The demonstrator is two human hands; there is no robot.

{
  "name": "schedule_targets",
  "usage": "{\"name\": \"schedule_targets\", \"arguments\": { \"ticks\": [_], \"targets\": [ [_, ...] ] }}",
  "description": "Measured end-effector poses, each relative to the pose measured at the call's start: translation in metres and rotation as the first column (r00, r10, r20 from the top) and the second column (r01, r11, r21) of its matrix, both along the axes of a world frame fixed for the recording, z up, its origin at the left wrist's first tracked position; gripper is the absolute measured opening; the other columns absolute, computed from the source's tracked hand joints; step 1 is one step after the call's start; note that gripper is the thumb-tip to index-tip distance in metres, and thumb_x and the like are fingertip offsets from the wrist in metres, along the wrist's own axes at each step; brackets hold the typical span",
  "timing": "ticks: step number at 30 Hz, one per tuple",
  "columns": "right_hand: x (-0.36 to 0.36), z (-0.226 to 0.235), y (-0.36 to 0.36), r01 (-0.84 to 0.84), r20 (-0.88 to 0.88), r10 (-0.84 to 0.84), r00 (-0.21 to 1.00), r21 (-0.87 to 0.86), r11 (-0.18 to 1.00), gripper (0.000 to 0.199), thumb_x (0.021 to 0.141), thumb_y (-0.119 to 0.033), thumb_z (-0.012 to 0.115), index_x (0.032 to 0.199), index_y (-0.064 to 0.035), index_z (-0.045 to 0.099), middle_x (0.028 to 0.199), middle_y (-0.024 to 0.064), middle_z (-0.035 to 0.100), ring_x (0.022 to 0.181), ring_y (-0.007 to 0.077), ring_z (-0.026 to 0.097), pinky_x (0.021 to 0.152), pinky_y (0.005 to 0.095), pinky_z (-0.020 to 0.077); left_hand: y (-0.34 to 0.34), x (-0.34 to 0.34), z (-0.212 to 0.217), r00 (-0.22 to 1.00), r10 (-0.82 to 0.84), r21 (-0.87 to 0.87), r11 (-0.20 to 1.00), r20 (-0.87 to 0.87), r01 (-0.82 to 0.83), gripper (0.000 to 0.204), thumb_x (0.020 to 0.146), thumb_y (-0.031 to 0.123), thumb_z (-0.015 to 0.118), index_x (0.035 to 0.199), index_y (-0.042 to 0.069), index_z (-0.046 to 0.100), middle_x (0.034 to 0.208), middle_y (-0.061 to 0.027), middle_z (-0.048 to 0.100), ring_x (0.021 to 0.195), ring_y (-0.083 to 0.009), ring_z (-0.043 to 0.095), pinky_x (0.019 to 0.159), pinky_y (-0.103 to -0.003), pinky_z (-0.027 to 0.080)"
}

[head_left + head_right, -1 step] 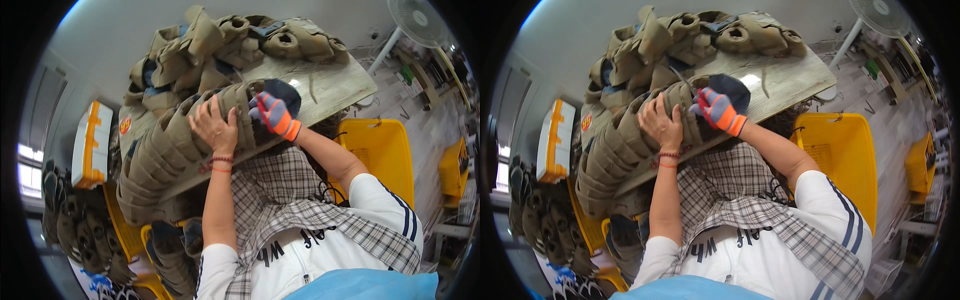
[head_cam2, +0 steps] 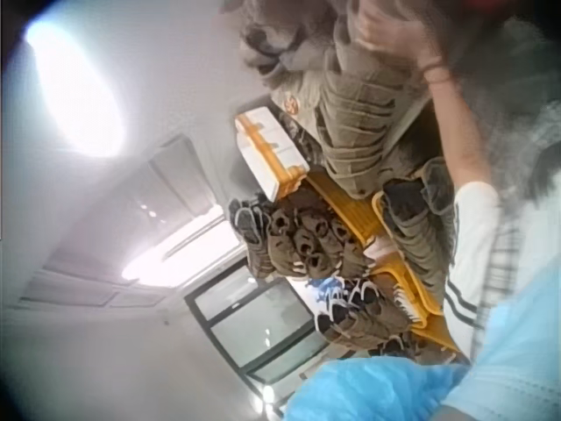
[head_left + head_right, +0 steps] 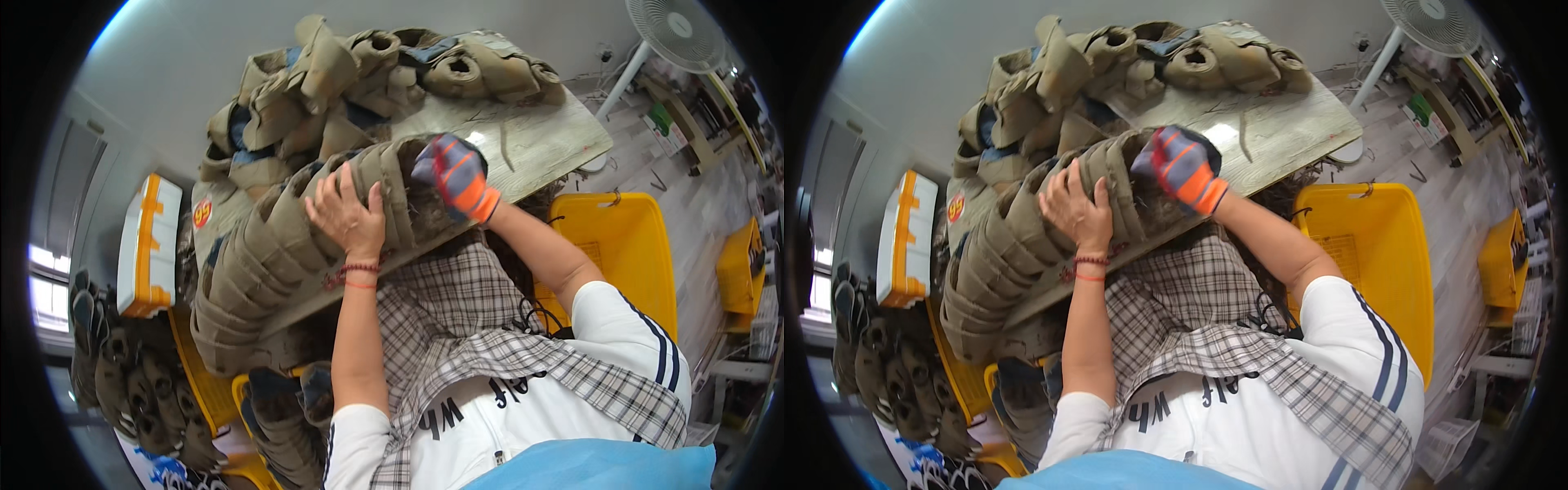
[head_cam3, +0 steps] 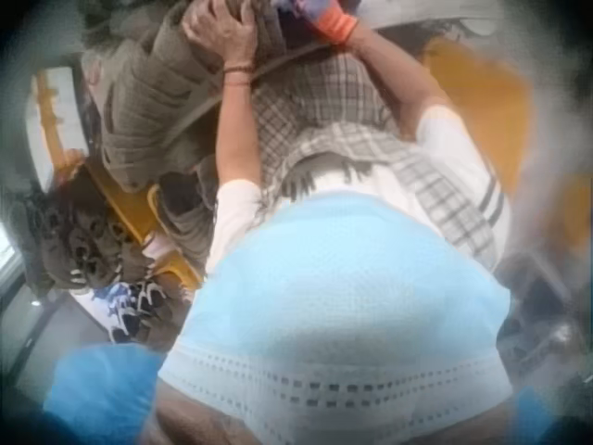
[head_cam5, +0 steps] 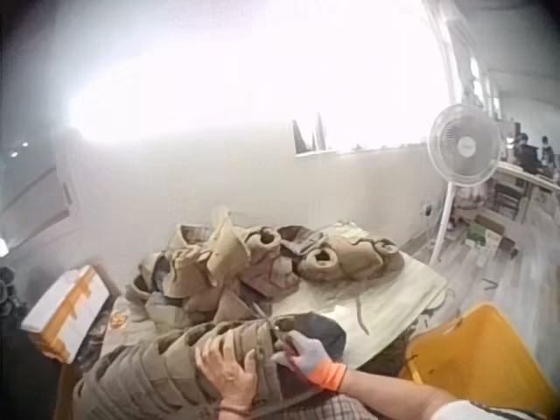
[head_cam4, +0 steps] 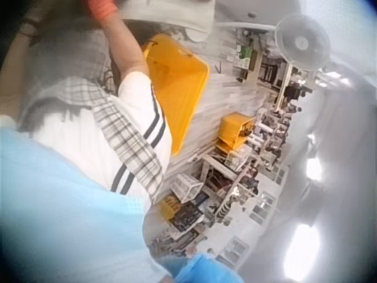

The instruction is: The person uses shears to trim the fuzzy lining inside a series of beige slip-on shoes. They pick up each shoe from a yellow bin, cut the interior material, and place the shoe on a nearby table, repeating this process for multiple units.

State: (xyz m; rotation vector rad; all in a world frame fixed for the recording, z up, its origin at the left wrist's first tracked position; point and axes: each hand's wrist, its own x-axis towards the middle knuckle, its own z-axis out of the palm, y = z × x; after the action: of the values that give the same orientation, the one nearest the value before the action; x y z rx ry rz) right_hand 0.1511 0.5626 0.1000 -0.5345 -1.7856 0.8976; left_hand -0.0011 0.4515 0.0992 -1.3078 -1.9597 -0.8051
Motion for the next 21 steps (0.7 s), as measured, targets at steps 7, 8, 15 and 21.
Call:
{"name": "schedule_targets", "arguments": {
  "ticks": [7, 8, 15, 21],
  "targets": [
    [0.123, 0.004, 0.219, 0.793, 0.312, -0.742, 0.594, -0.075, 0.604, 0.050, 0.068, -0.038, 0.072, 0.102, -0.0058, 0.053, 0.096, 0.0083, 0.064, 0.088, 0.0250, 0.062, 0.076, 0.0342, 0.0470, 0.005, 0.006, -0.003, 1.000, -0.002, -0.008, 1.000, -0.002, 0.002, 0.047, 0.088, 0.046, 0.043, 0.124, 0.016, 0.047, 0.115, -0.0051, 0.045, 0.114, -0.0244, 0.039, 0.102, -0.049, 0.021],
    [0.132, -0.004, 0.238, 0.780, 0.403, -0.724, 0.560, 0.038, 0.624, 0.049, 0.068, -0.037, 0.072, 0.101, -0.0056, 0.054, 0.096, 0.0080, 0.065, 0.088, 0.0255, 0.062, 0.076, 0.0343, 0.0470, 0.007, 0.007, -0.002, 1.000, -0.015, 0.000, 1.000, -0.004, 0.015, 0.046, 0.089, 0.046, 0.043, 0.124, 0.016, 0.048, 0.115, -0.0052, 0.046, 0.114, -0.0245, 0.039, 0.102, -0.049, 0.021],
    [0.136, 0.072, 0.187, 0.503, 0.128, -0.486, 0.864, -0.237, 0.831, 0.044, 0.064, -0.028, 0.080, 0.092, -0.0011, 0.059, 0.075, 0.0049, 0.060, 0.067, 0.0160, 0.057, 0.061, 0.0298, 0.0451, 0.000, -0.001, 0.003, 0.997, -0.070, 0.003, 0.998, -0.013, 0.070, 0.044, 0.089, 0.043, 0.043, 0.121, 0.014, 0.049, 0.114, -0.0065, 0.047, 0.114, -0.0268, 0.038, 0.101, -0.050, 0.022],
    [0.160, 0.108, 0.061, -0.147, -0.488, -0.179, 0.855, -0.558, 0.817, 0.021, 0.076, -0.017, 0.070, 0.073, -0.0123, 0.049, 0.059, -0.0003, 0.046, 0.043, 0.0147, 0.042, 0.043, 0.0299, 0.0353, -0.026, 0.018, 0.019, 0.969, -0.237, 0.153, 0.962, 0.067, 0.225, 0.035, 0.085, 0.017, 0.055, 0.119, 0.008, 0.052, 0.124, -0.0112, 0.046, 0.116, -0.0285, 0.040, 0.100, -0.043, 0.027]
  ]
}}
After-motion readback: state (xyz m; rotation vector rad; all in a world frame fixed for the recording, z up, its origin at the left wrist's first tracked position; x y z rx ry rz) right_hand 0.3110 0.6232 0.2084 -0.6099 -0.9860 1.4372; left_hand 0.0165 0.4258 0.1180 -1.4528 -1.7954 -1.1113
